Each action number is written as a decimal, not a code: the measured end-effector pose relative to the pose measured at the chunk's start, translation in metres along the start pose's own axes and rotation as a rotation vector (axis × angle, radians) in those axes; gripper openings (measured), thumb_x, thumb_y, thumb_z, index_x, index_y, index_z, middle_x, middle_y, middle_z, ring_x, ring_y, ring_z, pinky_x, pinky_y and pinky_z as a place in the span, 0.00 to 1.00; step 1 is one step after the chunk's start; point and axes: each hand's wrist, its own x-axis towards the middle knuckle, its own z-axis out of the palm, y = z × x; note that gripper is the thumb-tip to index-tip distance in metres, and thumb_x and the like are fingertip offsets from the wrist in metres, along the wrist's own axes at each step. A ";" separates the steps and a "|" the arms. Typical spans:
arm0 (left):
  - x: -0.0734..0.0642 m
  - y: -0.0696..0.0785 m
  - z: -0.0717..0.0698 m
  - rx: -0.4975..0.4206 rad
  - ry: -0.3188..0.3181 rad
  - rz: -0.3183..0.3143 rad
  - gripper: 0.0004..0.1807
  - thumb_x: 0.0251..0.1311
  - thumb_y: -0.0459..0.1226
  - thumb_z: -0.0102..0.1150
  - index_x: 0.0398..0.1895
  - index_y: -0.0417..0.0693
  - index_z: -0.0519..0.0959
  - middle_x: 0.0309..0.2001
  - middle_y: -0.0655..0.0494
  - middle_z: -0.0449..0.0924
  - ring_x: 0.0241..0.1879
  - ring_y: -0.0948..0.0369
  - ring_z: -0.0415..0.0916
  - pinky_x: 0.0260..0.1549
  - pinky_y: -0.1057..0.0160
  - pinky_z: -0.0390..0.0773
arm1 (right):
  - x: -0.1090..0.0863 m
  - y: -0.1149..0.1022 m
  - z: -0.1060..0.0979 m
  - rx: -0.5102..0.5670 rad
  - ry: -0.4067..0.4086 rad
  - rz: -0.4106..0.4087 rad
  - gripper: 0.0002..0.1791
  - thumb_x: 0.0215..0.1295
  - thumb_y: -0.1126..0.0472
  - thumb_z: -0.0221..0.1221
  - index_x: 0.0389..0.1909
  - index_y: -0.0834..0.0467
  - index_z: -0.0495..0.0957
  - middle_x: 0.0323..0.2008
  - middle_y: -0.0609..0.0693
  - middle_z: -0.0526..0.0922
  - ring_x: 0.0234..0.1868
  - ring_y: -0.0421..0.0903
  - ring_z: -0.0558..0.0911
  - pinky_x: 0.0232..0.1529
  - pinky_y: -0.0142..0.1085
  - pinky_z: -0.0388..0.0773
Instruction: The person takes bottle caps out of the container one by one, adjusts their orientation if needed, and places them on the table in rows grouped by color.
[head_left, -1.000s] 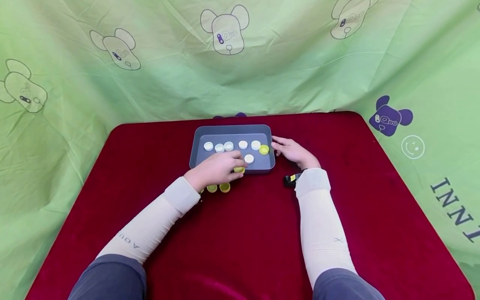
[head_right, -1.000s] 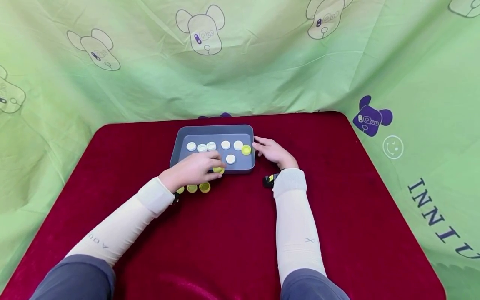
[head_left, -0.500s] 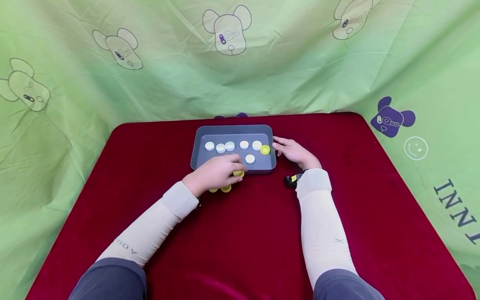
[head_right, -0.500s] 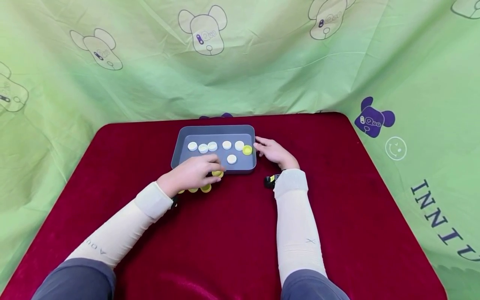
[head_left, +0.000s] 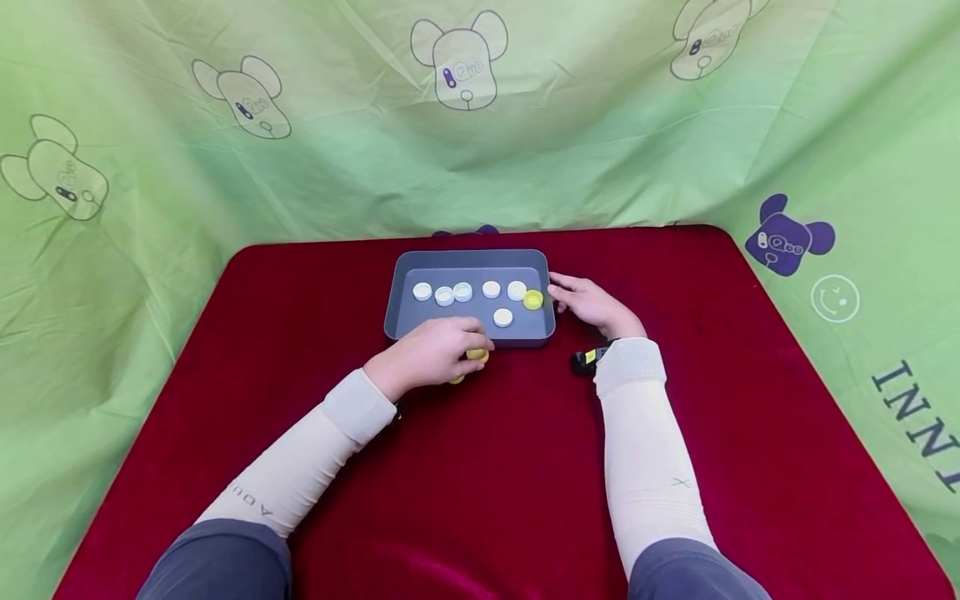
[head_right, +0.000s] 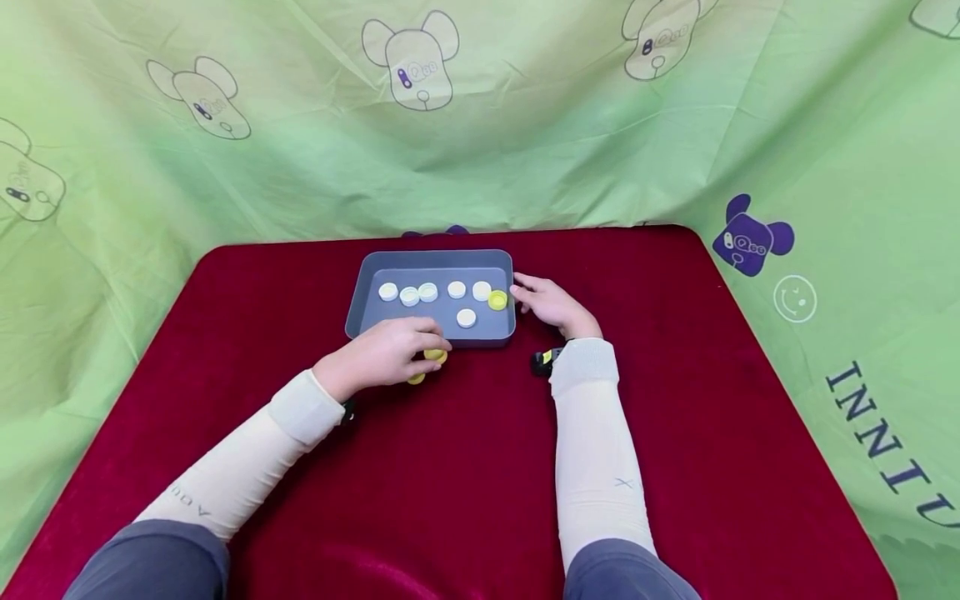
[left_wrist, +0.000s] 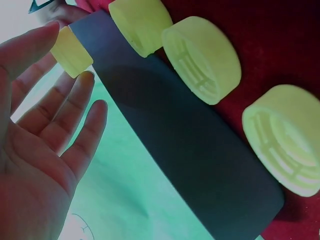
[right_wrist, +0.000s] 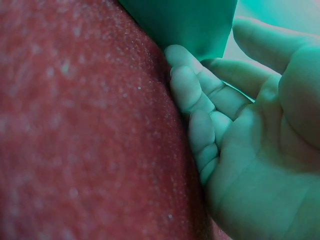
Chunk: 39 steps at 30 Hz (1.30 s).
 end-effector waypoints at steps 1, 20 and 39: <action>-0.001 0.000 0.001 0.000 -0.001 0.001 0.11 0.58 0.40 0.66 0.45 0.51 0.86 0.40 0.61 0.76 0.37 0.64 0.76 0.38 0.61 0.77 | 0.000 0.000 0.000 -0.001 0.001 0.003 0.31 0.75 0.49 0.49 0.75 0.53 0.56 0.36 0.60 0.74 0.44 0.54 0.73 0.60 0.46 0.60; -0.010 0.004 0.008 -0.038 0.012 0.013 0.10 0.57 0.38 0.67 0.43 0.52 0.86 0.40 0.63 0.77 0.38 0.65 0.76 0.39 0.62 0.77 | -0.002 -0.003 -0.002 -0.009 -0.010 0.019 0.32 0.75 0.49 0.49 0.76 0.53 0.55 0.37 0.61 0.74 0.46 0.55 0.73 0.61 0.47 0.59; -0.011 0.005 0.016 -0.055 0.009 0.005 0.11 0.58 0.37 0.67 0.44 0.52 0.86 0.42 0.63 0.78 0.41 0.65 0.76 0.41 0.63 0.77 | -0.002 -0.003 -0.002 -0.007 -0.011 0.027 0.33 0.75 0.48 0.49 0.75 0.53 0.56 0.37 0.61 0.74 0.46 0.55 0.73 0.62 0.47 0.59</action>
